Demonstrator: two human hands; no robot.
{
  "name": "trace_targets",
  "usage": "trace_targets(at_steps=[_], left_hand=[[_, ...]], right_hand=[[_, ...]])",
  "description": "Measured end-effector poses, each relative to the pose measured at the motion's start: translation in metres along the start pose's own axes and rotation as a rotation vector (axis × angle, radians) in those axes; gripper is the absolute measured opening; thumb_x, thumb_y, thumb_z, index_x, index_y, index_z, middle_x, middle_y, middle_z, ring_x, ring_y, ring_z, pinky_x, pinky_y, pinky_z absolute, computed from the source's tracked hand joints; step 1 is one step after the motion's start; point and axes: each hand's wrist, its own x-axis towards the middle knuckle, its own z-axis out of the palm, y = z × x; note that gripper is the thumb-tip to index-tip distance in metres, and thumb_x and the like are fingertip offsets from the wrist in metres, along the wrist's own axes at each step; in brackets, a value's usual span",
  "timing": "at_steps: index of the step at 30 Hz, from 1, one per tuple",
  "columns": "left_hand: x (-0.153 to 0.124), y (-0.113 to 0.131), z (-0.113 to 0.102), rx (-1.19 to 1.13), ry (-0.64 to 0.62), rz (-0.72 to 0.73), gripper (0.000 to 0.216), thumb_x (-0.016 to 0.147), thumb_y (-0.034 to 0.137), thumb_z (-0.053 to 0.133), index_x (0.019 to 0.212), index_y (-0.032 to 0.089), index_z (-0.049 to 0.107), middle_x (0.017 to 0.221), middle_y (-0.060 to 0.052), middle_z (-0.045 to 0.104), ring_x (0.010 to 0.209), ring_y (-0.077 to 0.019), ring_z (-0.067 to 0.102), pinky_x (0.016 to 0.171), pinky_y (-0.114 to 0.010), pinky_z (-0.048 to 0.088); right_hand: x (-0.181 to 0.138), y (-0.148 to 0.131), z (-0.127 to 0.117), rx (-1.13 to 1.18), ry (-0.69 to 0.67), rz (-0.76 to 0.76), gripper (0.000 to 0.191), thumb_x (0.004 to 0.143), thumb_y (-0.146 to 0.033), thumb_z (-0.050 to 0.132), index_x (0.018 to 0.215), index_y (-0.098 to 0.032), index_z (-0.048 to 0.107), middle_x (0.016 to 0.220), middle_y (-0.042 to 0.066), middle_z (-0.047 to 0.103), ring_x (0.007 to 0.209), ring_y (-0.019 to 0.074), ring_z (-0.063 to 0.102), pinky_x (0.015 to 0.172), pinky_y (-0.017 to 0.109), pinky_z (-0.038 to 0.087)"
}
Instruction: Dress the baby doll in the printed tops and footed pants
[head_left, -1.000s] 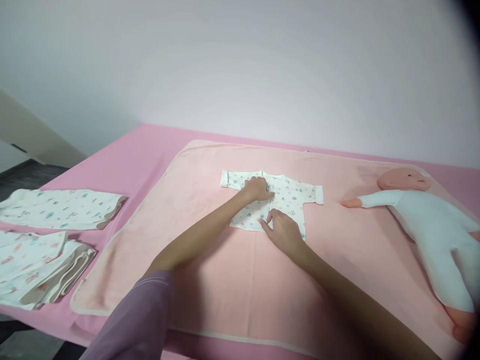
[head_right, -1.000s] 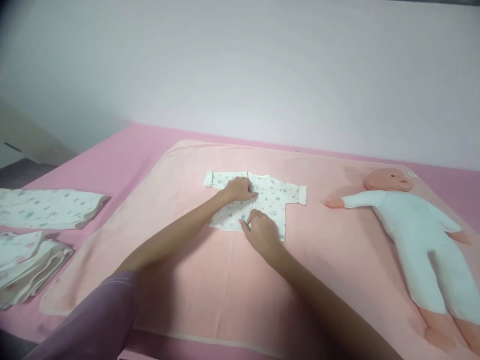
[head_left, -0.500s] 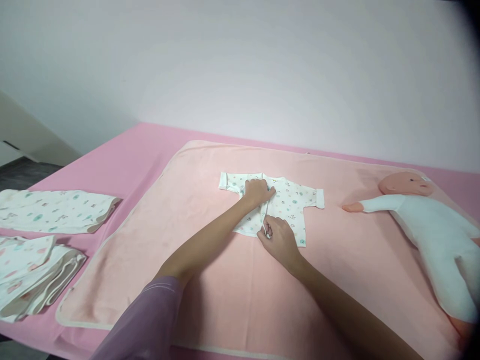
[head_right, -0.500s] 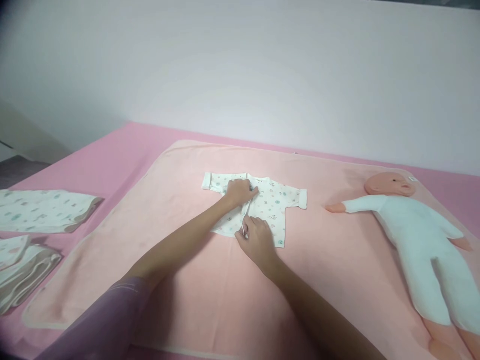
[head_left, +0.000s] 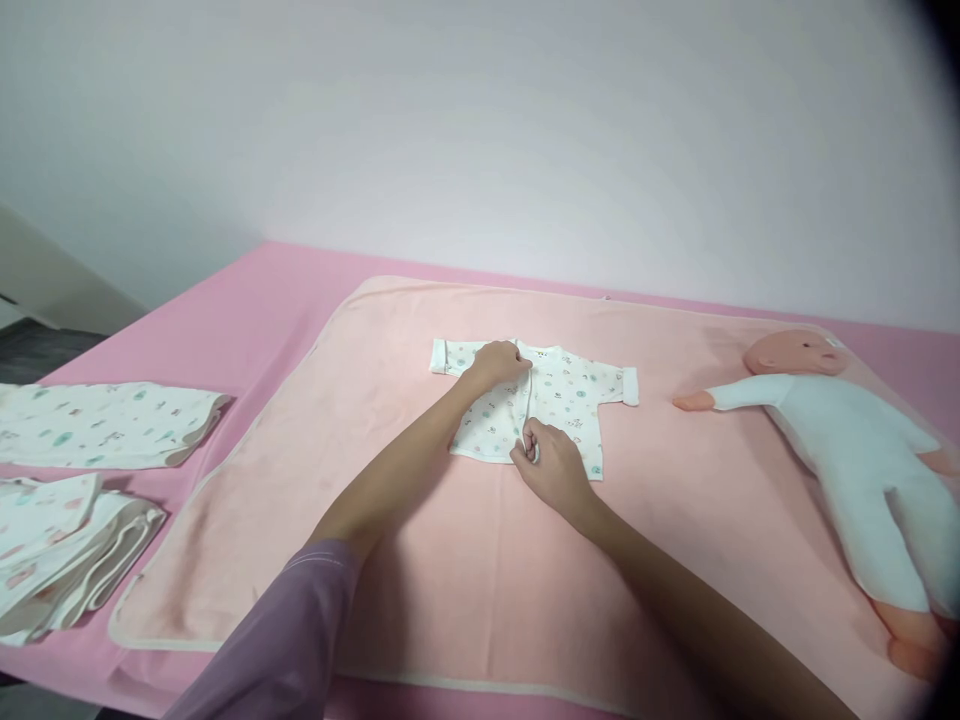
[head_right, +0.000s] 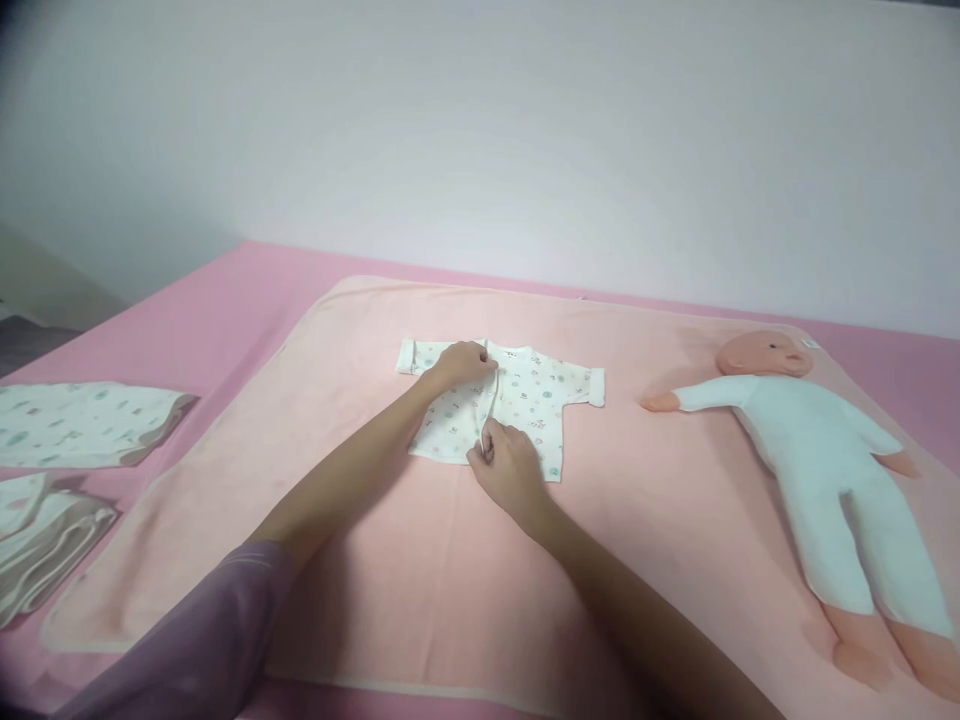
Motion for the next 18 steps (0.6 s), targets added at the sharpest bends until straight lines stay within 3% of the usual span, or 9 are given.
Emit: trace_targets(at_steps=[8,13,18], left_hand=[[0.006,-0.014,-0.005,-0.068,0.002,0.013,0.031,0.093,0.038,0.053,0.068,0.021,0.047,0.073,-0.004,0.065,0.069,-0.0176,0.062,0.063,-0.030,0.039],[-0.001,-0.003,0.004,0.014,0.012,0.014,0.027,0.097,0.036,0.052,0.078,0.019,0.061,0.087,-0.010,0.074,0.087,-0.0254,0.070,0.076,-0.034,0.047],[-0.008,0.009,0.016,0.126,0.031,0.039,0.044,0.098,0.058,0.057,0.101,0.015,0.069,0.106,-0.018,0.076,0.111,-0.0348,0.070,0.094,-0.041,0.051]], right_hand=[[0.002,0.001,-0.005,0.088,-0.009,0.069,0.020,0.089,-0.025,0.056,0.079,-0.024,0.038,0.067,-0.006,0.052,0.063,0.0150,0.047,0.063,0.029,0.031],[0.001,0.003,-0.006,0.002,0.000,0.109,0.025,0.091,-0.028,0.056,0.078,-0.024,0.036,0.064,-0.006,0.048,0.058,0.0142,0.040,0.062,0.029,0.027],[-0.001,0.005,-0.005,-0.173,-0.016,0.091,0.031,0.097,-0.033,0.054,0.075,-0.023,0.036,0.061,-0.004,0.047,0.056,0.0140,0.035,0.061,0.031,0.022]])
